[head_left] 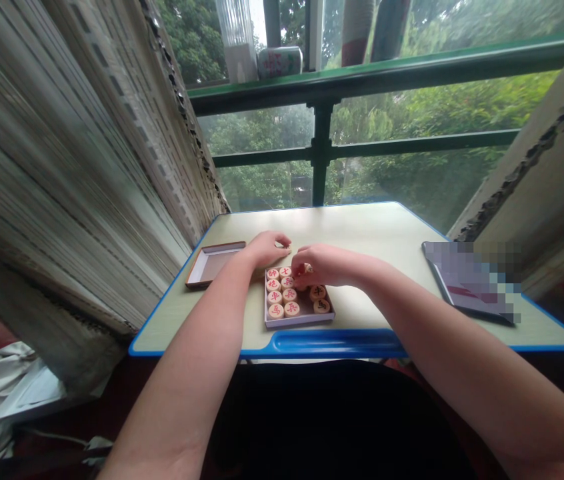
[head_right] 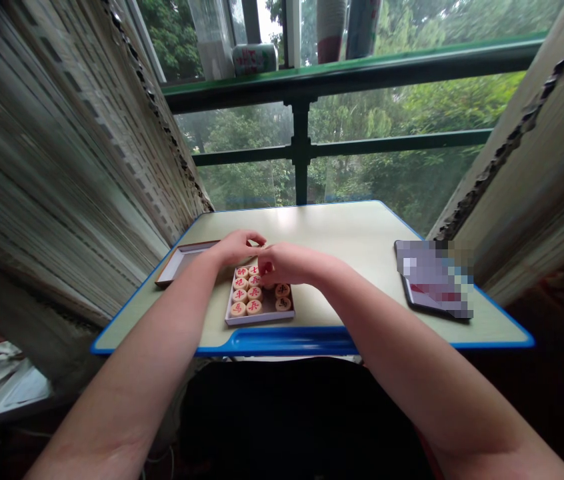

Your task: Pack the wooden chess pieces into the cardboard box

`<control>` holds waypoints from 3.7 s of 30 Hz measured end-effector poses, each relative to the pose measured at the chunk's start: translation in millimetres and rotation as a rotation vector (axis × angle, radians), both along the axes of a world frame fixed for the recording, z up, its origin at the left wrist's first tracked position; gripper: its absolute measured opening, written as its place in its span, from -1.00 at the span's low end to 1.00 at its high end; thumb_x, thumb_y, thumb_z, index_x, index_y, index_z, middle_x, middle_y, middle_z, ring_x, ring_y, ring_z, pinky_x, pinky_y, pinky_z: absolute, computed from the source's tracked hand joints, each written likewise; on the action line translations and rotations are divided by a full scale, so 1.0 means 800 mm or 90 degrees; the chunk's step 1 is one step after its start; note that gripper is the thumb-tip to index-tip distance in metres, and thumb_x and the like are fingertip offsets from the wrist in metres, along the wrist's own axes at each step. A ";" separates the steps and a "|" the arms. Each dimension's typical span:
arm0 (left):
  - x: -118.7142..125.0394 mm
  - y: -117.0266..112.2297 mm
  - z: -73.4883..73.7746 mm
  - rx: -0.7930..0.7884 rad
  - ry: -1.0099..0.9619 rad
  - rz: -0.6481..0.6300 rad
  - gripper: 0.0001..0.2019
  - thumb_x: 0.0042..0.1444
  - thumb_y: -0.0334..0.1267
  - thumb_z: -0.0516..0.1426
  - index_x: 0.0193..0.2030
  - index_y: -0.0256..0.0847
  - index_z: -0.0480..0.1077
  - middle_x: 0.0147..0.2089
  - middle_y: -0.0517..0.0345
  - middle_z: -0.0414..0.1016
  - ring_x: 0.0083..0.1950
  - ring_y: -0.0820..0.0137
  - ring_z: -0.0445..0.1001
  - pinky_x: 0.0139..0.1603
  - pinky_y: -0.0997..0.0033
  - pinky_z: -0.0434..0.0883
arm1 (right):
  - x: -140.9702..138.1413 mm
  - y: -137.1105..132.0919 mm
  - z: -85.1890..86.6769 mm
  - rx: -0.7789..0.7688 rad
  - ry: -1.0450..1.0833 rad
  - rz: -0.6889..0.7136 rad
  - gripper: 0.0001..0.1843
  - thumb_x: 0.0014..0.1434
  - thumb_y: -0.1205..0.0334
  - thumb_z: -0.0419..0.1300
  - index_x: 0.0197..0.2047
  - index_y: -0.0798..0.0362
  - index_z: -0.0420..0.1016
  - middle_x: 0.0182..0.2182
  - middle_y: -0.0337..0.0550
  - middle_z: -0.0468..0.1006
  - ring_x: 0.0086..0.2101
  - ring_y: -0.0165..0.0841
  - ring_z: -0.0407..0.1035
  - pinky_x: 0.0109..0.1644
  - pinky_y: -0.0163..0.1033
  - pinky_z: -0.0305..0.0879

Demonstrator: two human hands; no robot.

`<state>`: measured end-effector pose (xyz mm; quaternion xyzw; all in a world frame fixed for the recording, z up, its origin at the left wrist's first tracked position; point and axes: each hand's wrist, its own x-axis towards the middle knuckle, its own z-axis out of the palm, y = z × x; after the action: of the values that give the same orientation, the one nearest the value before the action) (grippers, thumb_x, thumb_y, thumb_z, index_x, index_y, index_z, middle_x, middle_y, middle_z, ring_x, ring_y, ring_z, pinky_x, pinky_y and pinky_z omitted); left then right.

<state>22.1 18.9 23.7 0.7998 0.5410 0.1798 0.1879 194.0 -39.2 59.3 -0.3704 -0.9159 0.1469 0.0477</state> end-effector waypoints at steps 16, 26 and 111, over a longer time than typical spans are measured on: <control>-0.002 0.003 -0.002 -0.001 0.002 -0.004 -0.68 0.01 -0.20 0.13 -0.10 -0.26 0.47 -0.05 0.01 0.52 -0.05 0.27 0.45 0.03 0.37 0.32 | 0.014 0.003 0.005 -0.061 -0.030 0.004 -0.71 -0.10 0.20 0.25 -0.23 0.03 0.54 -0.37 -0.23 0.50 -0.44 -0.45 0.31 -0.44 -0.38 0.11; -0.002 0.004 -0.003 -0.002 0.008 -0.007 -0.68 0.00 -0.24 0.13 -0.09 -0.25 0.47 -0.05 0.05 0.53 -0.07 0.32 0.47 0.01 0.42 0.34 | 0.007 0.003 0.000 -0.021 -0.036 -0.035 -0.72 -0.10 0.12 0.25 -0.28 0.04 0.55 -0.40 -0.21 0.51 -0.47 -0.45 0.30 -0.46 -0.38 0.09; -0.002 -0.013 0.022 -0.325 -0.525 -0.196 -0.58 -0.16 -0.39 0.31 -0.09 -0.36 0.41 -0.19 -0.05 0.51 -0.22 0.36 0.50 -0.04 0.19 0.37 | 0.019 0.037 -0.016 0.202 0.245 -0.115 -0.87 -0.04 0.26 0.28 -0.37 0.14 0.55 -0.43 -0.14 0.49 -0.47 -0.44 0.36 -0.40 -0.35 0.25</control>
<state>20.4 8.7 41.6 0.6616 0.3242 0.3125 0.5997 209.5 -9.3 46.2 -0.4037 -0.8650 0.0642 0.2911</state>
